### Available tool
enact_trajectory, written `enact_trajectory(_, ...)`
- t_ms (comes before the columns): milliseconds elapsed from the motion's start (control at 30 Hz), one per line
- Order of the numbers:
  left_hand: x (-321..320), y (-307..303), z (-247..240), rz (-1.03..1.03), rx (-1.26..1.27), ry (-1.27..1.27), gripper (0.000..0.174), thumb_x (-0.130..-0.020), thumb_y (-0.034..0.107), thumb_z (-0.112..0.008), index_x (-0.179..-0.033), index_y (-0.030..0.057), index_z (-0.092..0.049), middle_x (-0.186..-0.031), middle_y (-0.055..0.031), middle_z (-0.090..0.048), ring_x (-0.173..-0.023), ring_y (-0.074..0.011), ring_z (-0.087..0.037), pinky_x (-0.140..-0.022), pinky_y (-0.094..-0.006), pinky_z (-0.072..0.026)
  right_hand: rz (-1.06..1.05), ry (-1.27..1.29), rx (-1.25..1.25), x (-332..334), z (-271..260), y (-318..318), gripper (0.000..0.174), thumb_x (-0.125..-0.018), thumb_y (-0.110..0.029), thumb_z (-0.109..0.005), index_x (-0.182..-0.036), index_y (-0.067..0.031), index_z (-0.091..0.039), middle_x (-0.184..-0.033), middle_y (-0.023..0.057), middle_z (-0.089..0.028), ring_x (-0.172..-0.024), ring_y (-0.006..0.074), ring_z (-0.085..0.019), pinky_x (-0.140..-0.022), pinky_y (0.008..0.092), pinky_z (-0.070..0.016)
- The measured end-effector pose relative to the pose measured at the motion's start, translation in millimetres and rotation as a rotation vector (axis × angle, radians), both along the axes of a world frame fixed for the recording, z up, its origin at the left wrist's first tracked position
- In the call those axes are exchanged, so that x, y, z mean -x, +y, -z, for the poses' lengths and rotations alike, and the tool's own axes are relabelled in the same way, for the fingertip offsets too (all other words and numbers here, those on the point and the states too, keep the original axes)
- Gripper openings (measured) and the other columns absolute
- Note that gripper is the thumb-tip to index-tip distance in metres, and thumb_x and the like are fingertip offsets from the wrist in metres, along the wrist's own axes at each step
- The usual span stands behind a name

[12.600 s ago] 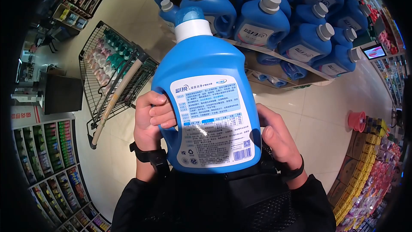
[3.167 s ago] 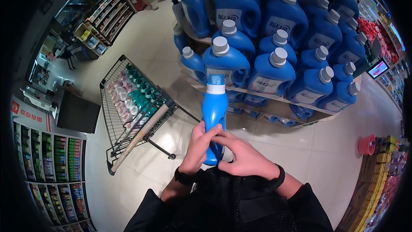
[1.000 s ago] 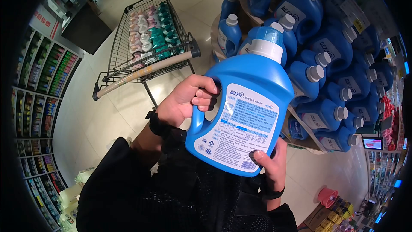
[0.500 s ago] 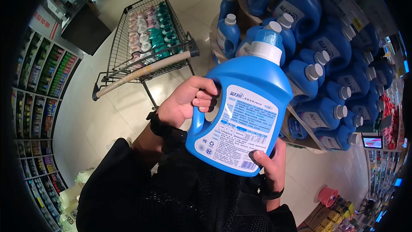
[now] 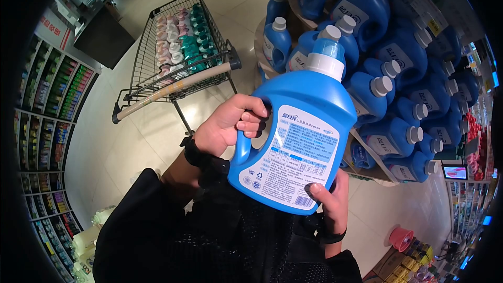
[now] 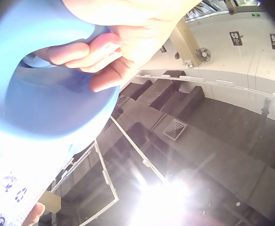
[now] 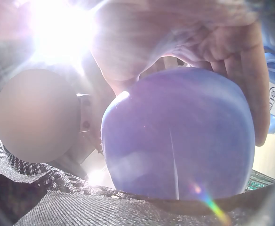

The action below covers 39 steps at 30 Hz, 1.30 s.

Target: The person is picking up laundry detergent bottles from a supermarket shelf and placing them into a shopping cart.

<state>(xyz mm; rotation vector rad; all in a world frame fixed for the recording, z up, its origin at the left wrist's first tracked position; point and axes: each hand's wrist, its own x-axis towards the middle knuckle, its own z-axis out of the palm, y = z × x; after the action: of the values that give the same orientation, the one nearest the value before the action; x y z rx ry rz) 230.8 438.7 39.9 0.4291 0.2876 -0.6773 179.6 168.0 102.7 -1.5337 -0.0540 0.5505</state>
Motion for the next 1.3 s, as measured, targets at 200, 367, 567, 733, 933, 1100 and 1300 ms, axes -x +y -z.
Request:
enact_trajectory(200, 0.4, -1.0, -0.4, -0.01, -0.032, 0.007, 0.026, -0.08, 0.003, -0.057, -0.062, 0.0152, -0.044, -0.048, 0.0084, -0.038, -0.036, -0.0039, -0.035, -0.041, -0.0229, -0.0321, -0.015, 0.013, -0.019, -3.3, 6.5, -4.3, 0.057, -0.074, -0.026, -0.077, -0.114, 0.0091, -0.057, -0.104, 0.0169, -0.067, -0.092, 0.0202, -0.065, -0.085, 0.0321, -0.0495)
enact_trajectory(367, 5.8, -10.2, -22.6, -0.089, -0.204, -0.169, 0.016, -0.079, -0.002, -0.057, -0.072, 0.0089, -0.048, -0.052, 0.0063, -0.037, -0.039, -0.0034, -0.036, -0.041, -0.0219, -0.0303, -0.093, -0.044, 0.047, -27.3, 57.0, -25.0, 0.056, -0.077, -0.032, -0.075, -0.114, 0.0067, -0.058, -0.104, 0.012, -0.067, -0.094, 0.0188, -0.063, -0.086, 0.0341, -0.0486)
enact_trajectory(567, 10.0, -88.5, 26.7, -0.046, -0.846, -0.405, 0.019, -0.08, 0.0, -0.066, -0.097, -0.0035, -0.059, -0.072, -0.0018, -0.057, -0.055, -0.0054, -0.049, -0.05, -0.0207, -0.0377, 0.052, -0.393, 0.539, -32.9, 85.2, -17.5, 0.044, -0.088, -0.036, -0.064, -0.1, 0.0059, -0.063, -0.093, 0.0222, -0.067, -0.086, 0.0336, -0.066, -0.077, 0.0391, -0.0512)
enact_trajectory(733, 3.1, -99.7, 132.2, 0.021, -0.891, -0.366, 0.027, -0.078, 0.001, -0.066, -0.103, -0.0025, -0.058, -0.078, -0.0048, -0.061, -0.066, -0.0105, -0.057, -0.059, -0.0259, -0.0458, -0.052, -0.019, 0.249, -44.3, 146.5, -1.7, 0.06, -0.096, -0.052, -0.047, -0.095, 0.0048, -0.066, -0.088, 0.0158, -0.067, -0.085, 0.0209, -0.064, -0.078, 0.0331, -0.0487)
enact_trajectory(933, 15.8, -105.2, 170.6, 0.13, -0.973, -0.389, 0.026, -0.079, 0.0, -0.065, -0.104, -0.0044, -0.059, -0.083, -0.0087, -0.065, -0.075, -0.0151, -0.063, -0.067, -0.0296, -0.0507, -0.066, 0.168, 0.546, -62.9, 164.3, 11.2, 0.068, -0.082, -0.064, -0.059, -0.088, 0.0036, -0.068, -0.079, 0.0165, -0.068, -0.068, 0.0241, -0.065, -0.068, 0.034, -0.0511)
enact_trajectory(1100, 22.2, -122.3, 201.0, 0.143, -1.204, -0.561, 0.033, -0.079, 0.016, -0.07, -0.103, -0.0038, -0.06, -0.086, -0.0168, -0.068, -0.081, -0.0264, -0.069, -0.072, -0.0364, -0.0529, 0.166, 0.567, -0.035, -48.7, 216.7, 13.8, 0.039, -0.086, -0.04, -0.069, -0.097, -0.0017, -0.067, -0.084, 0.0021, -0.065, -0.073, 0.0124, -0.061, -0.064, 0.0288, -0.0475)
enact_trajectory(1300, 19.5, -130.8, 197.9, 0.265, -1.111, -0.517, 0.034, -0.082, 0.008, -0.07, -0.112, -0.0062, -0.06, -0.101, -0.0143, -0.07, -0.094, -0.0165, -0.067, -0.083, -0.0286, -0.0533, 0.394, 0.715, -0.29, -39.9, 232.9, 8.8, 0.027, -0.088, -0.028, -0.07, -0.099, -0.0042, -0.066, -0.096, 0.0027, -0.064, -0.086, 0.0116, -0.061, -0.076, 0.0275, -0.0478)
